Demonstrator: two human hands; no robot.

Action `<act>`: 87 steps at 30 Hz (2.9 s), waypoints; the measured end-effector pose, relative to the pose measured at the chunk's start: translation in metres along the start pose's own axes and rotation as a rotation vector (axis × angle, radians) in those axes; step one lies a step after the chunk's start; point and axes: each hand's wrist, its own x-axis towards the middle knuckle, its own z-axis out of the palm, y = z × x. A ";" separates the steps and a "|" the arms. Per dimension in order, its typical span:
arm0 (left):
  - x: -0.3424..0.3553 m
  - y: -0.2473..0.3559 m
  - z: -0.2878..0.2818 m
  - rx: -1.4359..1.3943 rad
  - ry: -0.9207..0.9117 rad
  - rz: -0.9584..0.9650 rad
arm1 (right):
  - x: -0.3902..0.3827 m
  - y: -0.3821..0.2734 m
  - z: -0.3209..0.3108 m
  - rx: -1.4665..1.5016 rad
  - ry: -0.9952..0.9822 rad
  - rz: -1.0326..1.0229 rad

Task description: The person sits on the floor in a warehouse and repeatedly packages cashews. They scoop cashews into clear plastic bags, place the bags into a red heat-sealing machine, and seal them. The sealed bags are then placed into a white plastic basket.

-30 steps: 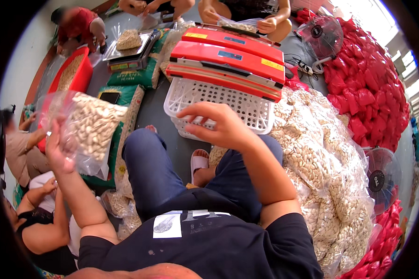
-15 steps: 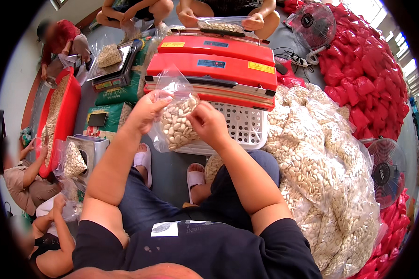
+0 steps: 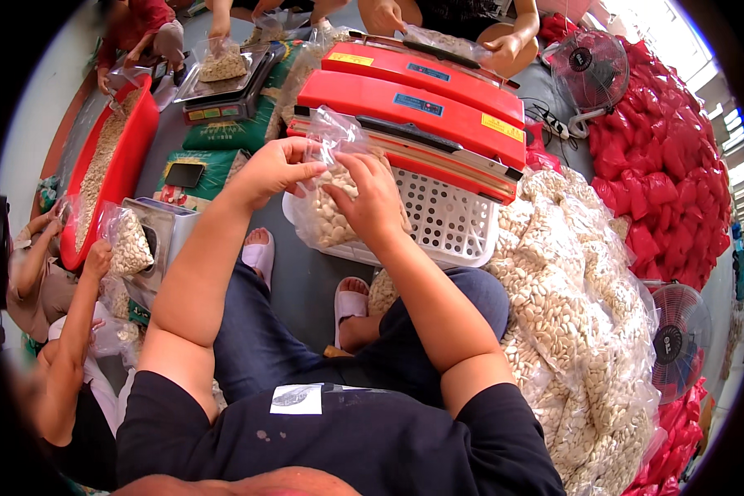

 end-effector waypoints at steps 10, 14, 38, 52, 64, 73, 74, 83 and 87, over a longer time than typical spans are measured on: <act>-0.008 -0.012 -0.032 0.494 0.468 0.290 | -0.015 0.019 -0.046 0.537 0.119 0.378; -0.018 0.006 -0.048 0.489 0.496 0.170 | -0.009 0.004 -0.070 0.579 0.214 0.378; 0.026 -0.031 -0.050 -0.337 0.069 0.382 | -0.009 0.022 -0.077 0.762 0.260 0.622; 0.009 -0.018 -0.055 -0.140 0.329 0.399 | -0.008 0.028 -0.086 0.718 0.311 0.556; 0.015 -0.035 -0.060 -0.254 0.016 0.440 | -0.007 0.030 -0.086 0.794 0.281 0.649; 0.008 -0.022 -0.061 -0.136 0.120 0.452 | -0.009 0.033 -0.085 0.744 0.292 0.576; 0.009 -0.022 -0.063 -0.228 0.155 0.425 | -0.009 0.035 -0.085 0.756 0.300 0.548; 0.016 -0.049 -0.069 -0.140 -0.079 0.417 | -0.007 0.038 -0.085 0.775 0.313 0.622; 0.014 -0.046 -0.052 -0.039 0.016 0.383 | -0.010 0.042 -0.085 0.783 0.323 0.621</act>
